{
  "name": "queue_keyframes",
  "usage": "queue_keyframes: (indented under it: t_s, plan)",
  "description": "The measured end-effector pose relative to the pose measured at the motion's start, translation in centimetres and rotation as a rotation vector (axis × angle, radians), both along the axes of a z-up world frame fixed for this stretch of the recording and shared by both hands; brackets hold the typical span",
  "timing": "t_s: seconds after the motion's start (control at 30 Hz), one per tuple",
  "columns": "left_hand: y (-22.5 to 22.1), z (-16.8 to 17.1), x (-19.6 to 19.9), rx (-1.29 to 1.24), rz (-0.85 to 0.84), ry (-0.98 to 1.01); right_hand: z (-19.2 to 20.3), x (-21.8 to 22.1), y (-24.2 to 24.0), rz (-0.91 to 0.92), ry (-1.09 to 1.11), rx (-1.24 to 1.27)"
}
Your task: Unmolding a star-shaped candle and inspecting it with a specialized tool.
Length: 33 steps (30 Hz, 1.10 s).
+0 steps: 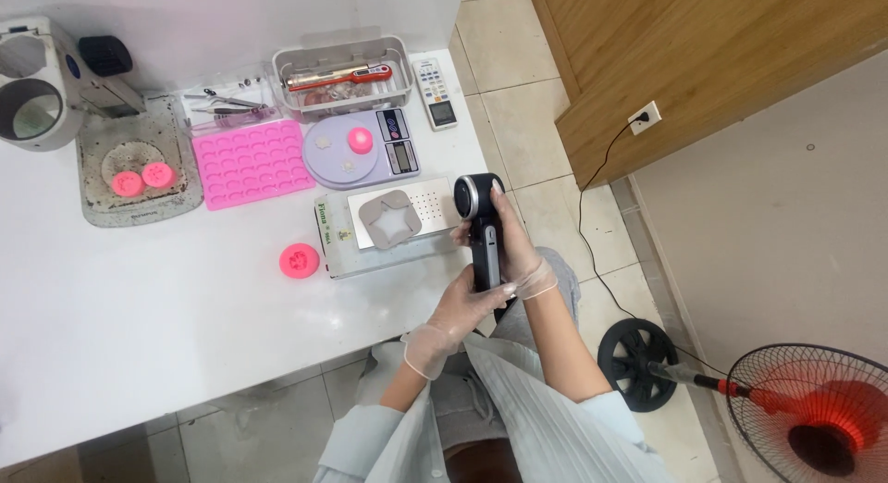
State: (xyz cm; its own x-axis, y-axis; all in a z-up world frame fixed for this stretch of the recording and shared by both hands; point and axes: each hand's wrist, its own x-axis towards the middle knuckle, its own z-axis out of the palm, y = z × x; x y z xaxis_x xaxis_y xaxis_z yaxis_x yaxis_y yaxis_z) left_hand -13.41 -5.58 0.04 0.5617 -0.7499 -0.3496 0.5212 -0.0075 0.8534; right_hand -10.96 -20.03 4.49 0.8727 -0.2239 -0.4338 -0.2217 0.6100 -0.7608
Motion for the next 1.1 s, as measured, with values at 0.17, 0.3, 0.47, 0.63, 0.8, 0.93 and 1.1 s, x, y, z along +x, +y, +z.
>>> queue_keyframes:
  t_s: [0.17,0.3,0.47,0.63,0.8,0.93,1.1]
  plan:
    - [0.5,2.0,0.8,0.174,0.028,-0.171,3.6,-1.2,0.5,0.242,0.036,-0.234]
    - [0.0,2.3,0.9,0.215,0.033,-0.274,2.4,-2.2,0.2,0.355,0.054,-0.518]
    - [-0.2,1.7,0.5,0.363,-0.011,-0.4,2.2,-2.6,0.8,0.335,0.132,-0.758]
    - [2.4,4.8,2.9,0.465,-0.308,-0.455,2.2,-2.9,1.4,0.318,0.181,-0.728]
    - [5.2,5.5,4.7,0.549,-0.423,-0.556,1.3,-3.0,1.1,0.313,0.178,-0.764]
    - [6.2,7.4,5.8,0.659,-0.139,-0.567,1.4,-2.9,0.8,0.33,0.11,-0.732]
    - [6.7,7.9,6.4,0.621,0.114,-0.555,0.9,-3.0,0.7,0.337,0.061,-0.621]
